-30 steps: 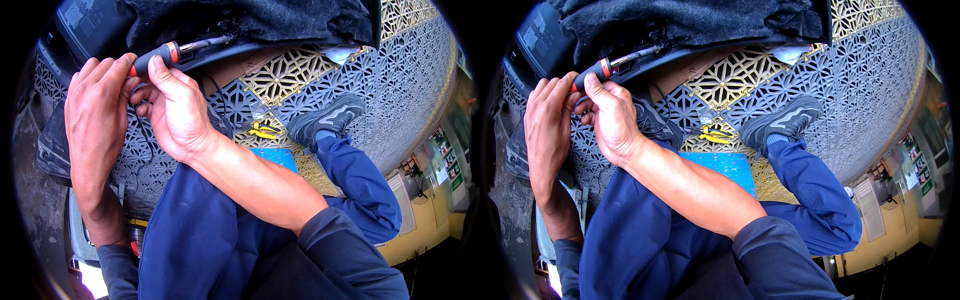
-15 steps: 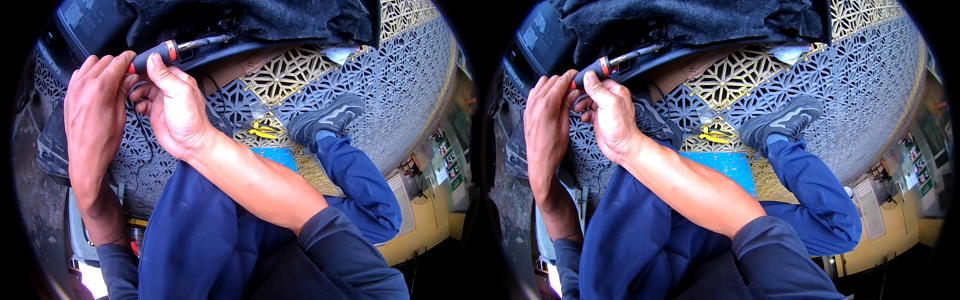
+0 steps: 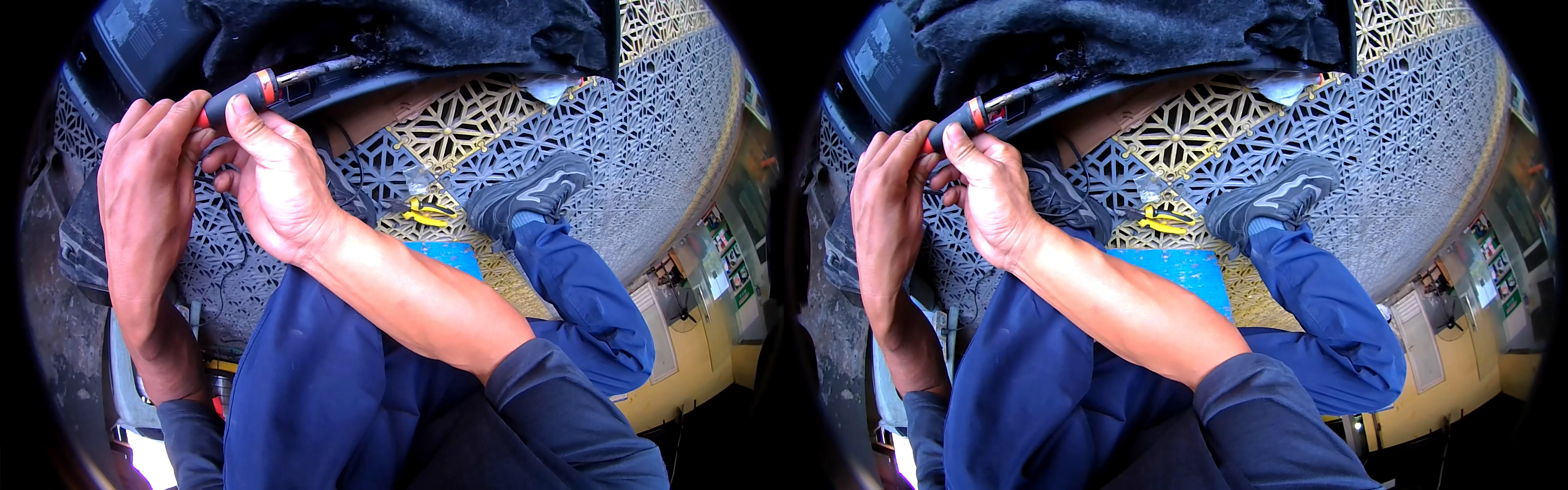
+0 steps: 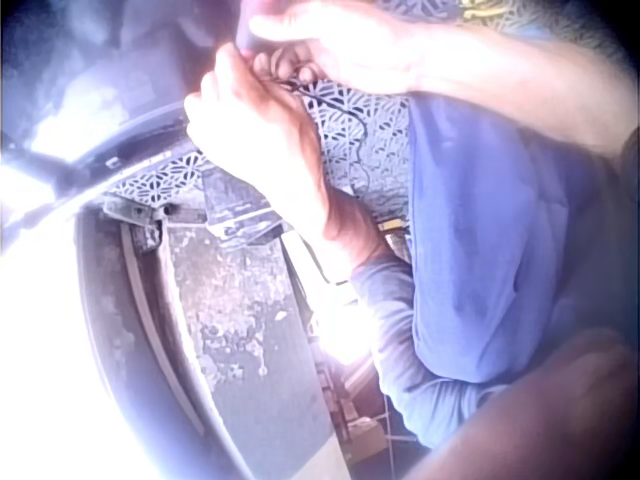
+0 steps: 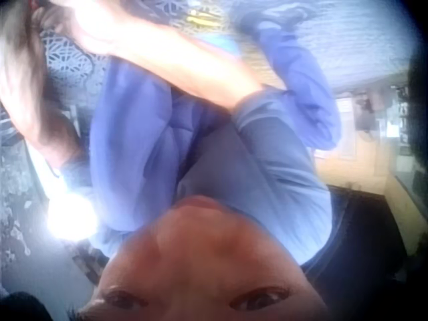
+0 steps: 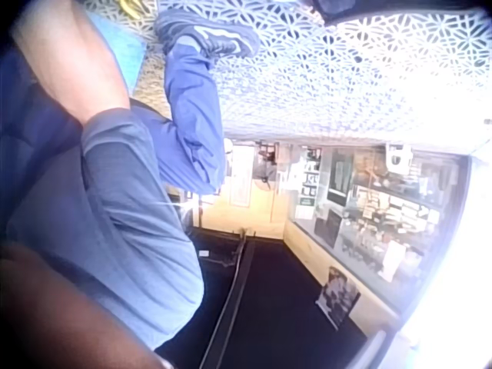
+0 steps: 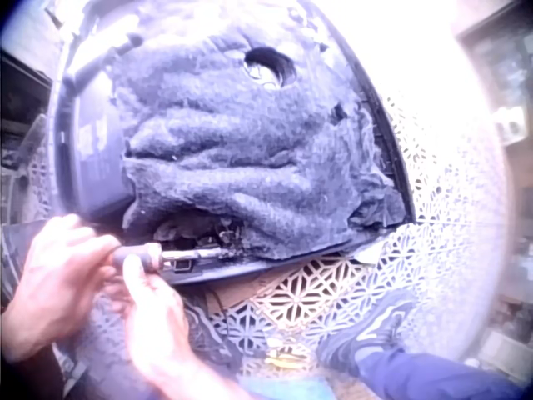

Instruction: The person uses a soldering iron to melt and bond plastic components on the interior side of a car door panel, also handling a wire and the panel insulation.

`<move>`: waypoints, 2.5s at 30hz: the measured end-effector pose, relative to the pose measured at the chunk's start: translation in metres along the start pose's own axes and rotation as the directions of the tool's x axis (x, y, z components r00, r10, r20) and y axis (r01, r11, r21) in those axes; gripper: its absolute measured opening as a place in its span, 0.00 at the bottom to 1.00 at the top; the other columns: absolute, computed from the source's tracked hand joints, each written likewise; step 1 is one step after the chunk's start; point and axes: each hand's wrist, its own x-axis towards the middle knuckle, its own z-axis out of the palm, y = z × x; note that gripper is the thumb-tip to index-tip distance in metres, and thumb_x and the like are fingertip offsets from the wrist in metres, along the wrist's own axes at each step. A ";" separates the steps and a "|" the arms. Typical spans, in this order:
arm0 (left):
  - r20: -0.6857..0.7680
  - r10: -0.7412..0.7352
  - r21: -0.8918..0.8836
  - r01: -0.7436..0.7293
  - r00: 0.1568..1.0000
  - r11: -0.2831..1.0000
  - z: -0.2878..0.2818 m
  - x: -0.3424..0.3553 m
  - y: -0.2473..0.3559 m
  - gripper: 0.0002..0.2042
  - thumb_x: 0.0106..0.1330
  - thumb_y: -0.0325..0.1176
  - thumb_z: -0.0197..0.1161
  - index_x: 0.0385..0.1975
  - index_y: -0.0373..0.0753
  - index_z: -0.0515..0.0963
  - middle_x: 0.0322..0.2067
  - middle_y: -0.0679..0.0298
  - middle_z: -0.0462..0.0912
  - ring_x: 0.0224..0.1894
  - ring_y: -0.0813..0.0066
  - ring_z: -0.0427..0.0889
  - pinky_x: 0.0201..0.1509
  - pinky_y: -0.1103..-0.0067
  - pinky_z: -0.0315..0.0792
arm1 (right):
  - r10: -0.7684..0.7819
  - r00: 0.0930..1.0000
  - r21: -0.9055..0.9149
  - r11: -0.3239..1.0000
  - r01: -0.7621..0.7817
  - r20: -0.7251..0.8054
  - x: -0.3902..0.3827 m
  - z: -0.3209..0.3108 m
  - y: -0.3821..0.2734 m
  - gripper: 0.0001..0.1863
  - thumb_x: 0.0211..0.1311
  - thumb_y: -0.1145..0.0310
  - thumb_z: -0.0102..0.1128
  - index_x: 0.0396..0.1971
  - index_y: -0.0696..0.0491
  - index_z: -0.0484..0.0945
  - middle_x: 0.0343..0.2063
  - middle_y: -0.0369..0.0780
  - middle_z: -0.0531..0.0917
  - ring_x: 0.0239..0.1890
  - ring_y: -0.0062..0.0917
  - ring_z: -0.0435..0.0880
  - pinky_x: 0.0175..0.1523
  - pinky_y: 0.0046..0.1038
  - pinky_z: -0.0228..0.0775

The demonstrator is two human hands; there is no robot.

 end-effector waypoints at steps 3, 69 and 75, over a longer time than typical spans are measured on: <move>0.001 0.008 -0.007 -0.008 1.000 1.000 -0.004 -0.001 0.000 0.13 0.65 0.24 0.65 0.49 0.33 0.83 0.32 0.57 0.79 0.35 0.61 0.76 0.41 0.69 0.72 | -0.006 1.000 -0.007 1.000 0.006 0.017 -0.001 0.001 0.002 0.19 0.79 0.50 0.55 0.47 0.51 0.81 0.39 0.33 0.84 0.37 0.16 0.80 0.41 0.22 0.69; -0.302 0.515 -0.076 -0.559 0.802 0.826 0.054 0.183 0.042 0.16 0.48 0.39 0.80 0.29 0.38 0.82 0.35 0.57 0.81 0.46 0.55 0.80 0.52 0.64 0.76 | -0.078 0.928 -0.525 -0.840 0.136 0.365 -0.077 -0.052 -0.228 0.16 0.69 0.64 0.65 0.49 0.58 0.81 0.34 0.46 0.83 0.35 0.45 0.85 0.38 0.40 0.77; -0.318 0.517 -0.088 -0.568 0.795 0.819 0.053 0.183 0.045 0.16 0.48 0.39 0.80 0.29 0.38 0.81 0.35 0.58 0.81 0.46 0.55 0.80 0.53 0.64 0.75 | -0.080 0.936 -0.523 -0.844 0.118 0.342 -0.074 -0.053 -0.231 0.16 0.69 0.63 0.65 0.50 0.58 0.81 0.35 0.46 0.83 0.35 0.45 0.85 0.39 0.41 0.77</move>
